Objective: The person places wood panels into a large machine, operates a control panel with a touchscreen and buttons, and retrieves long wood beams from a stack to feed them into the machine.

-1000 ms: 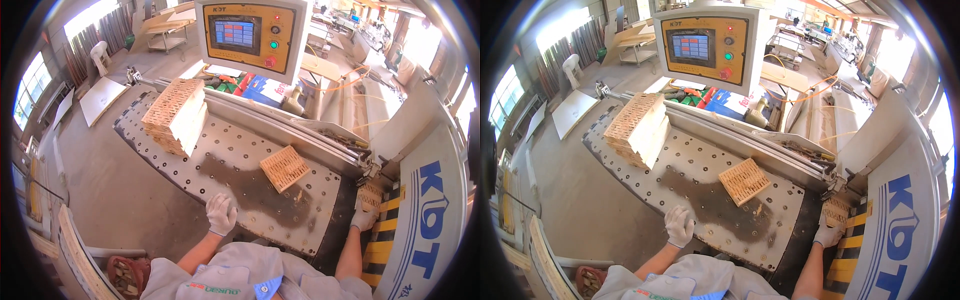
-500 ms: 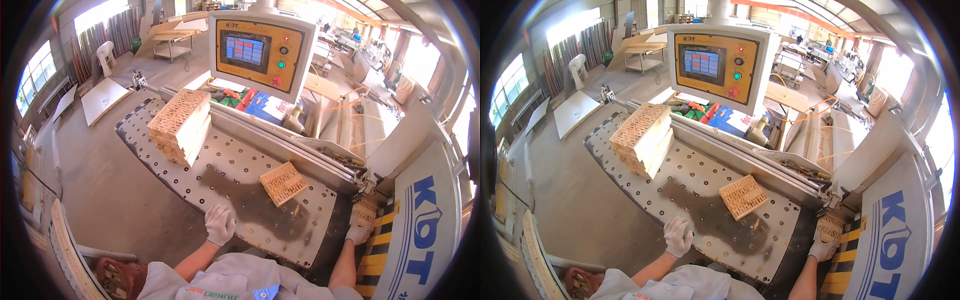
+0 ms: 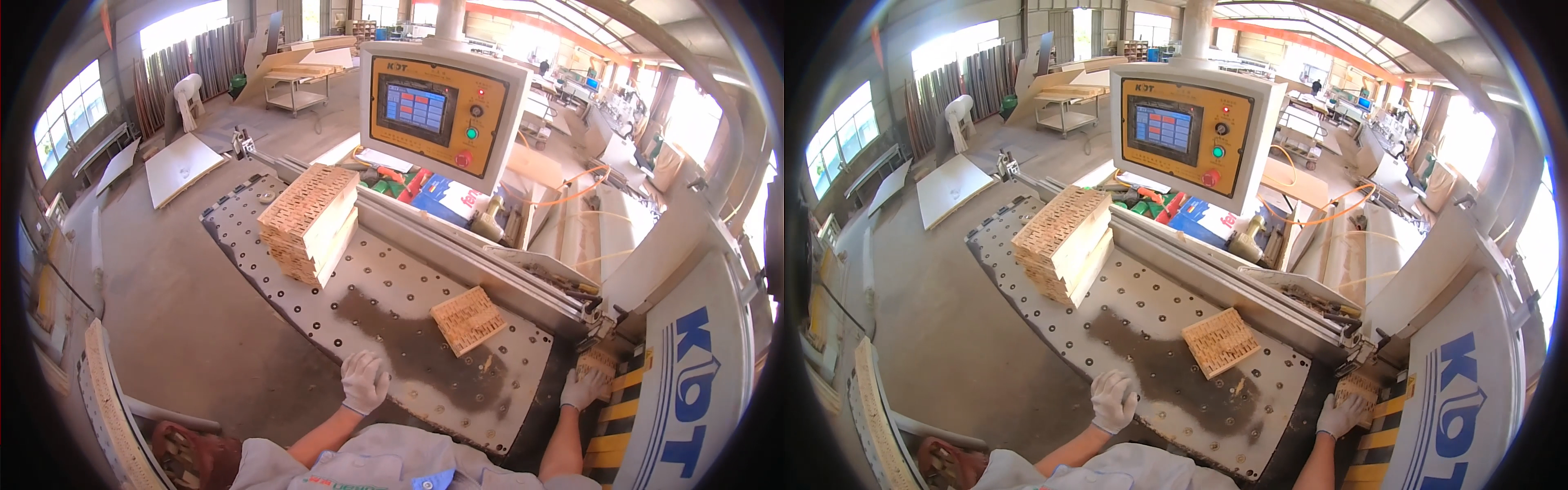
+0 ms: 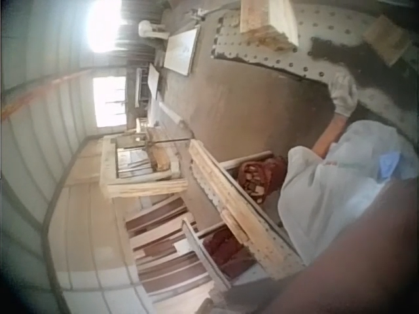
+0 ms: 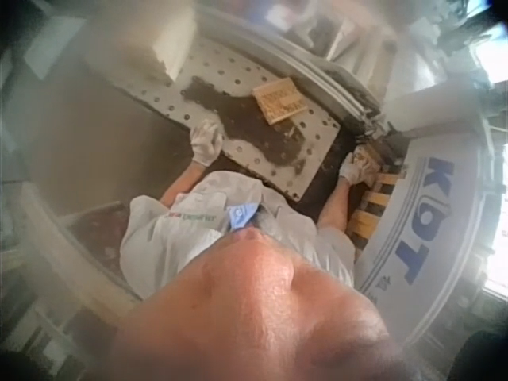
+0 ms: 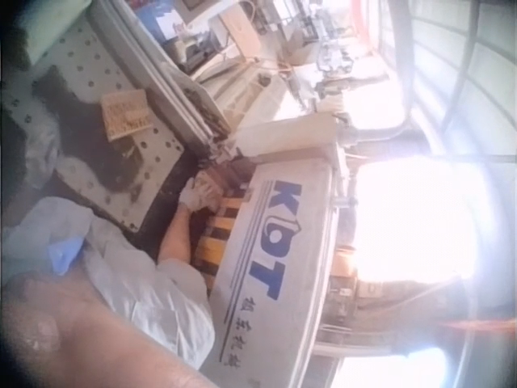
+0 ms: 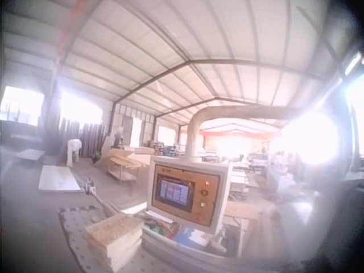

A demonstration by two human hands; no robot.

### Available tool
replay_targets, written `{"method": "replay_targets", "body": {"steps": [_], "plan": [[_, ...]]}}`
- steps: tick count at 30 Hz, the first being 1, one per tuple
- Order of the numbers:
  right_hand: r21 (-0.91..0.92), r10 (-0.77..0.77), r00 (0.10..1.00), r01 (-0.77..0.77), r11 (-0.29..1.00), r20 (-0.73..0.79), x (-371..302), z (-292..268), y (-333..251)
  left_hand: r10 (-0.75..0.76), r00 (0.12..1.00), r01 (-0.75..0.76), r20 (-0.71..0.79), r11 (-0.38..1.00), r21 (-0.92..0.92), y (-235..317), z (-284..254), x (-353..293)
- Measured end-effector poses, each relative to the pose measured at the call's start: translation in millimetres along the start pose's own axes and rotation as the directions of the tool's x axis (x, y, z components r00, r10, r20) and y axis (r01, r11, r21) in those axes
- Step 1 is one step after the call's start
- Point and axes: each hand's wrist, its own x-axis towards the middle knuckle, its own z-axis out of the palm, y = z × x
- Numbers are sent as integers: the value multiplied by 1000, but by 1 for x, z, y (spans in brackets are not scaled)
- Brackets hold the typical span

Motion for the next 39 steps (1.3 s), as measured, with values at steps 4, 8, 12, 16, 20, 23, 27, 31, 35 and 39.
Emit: {"method": "replay_targets", "body": {"steps": [4,8,12,16,20,23,27,31,35,39], "plan": [[-29,-3,1000,3,1000,-3,2,6,-1,6,1000,-6,12,1000,-4,-2,1,1],[6,13,999,-14,1000,50,1,-14,-11,12,1000,-12,16,1000,18,-1,1,1],[-23,42,995,-40,999,94,1,-22,-17,8,1000,-9,19,1000,8,0,1,2],[-23,25,997,-23,999,79,3,-12,-9,6,1000,-6,19,1000,11,0,0,4],[4,20,999,-21,1000,31,0,-10,-9,5,1000,-5,12,1000,16,0,0,3],[21,24,999,-25,999,35,-2,-14,-10,6,1000,-6,13,1000,25,-2,0,-2],[5,35,996,-35,999,81,-2,-25,-16,7,1000,-7,14,1000,13,-2,0,-2],[9,32,999,-33,999,44,-3,-19,-12,15,1000,-15,7,1000,13,-1,1,0],[34,40,998,-42,999,51,0,-19,-13,18,1000,-18,1,1000,19,-2,2,0],[22,56,994,-58,998,91,1,-20,-12,15,1000,-15,9,1000,19,-2,2,1]]}}
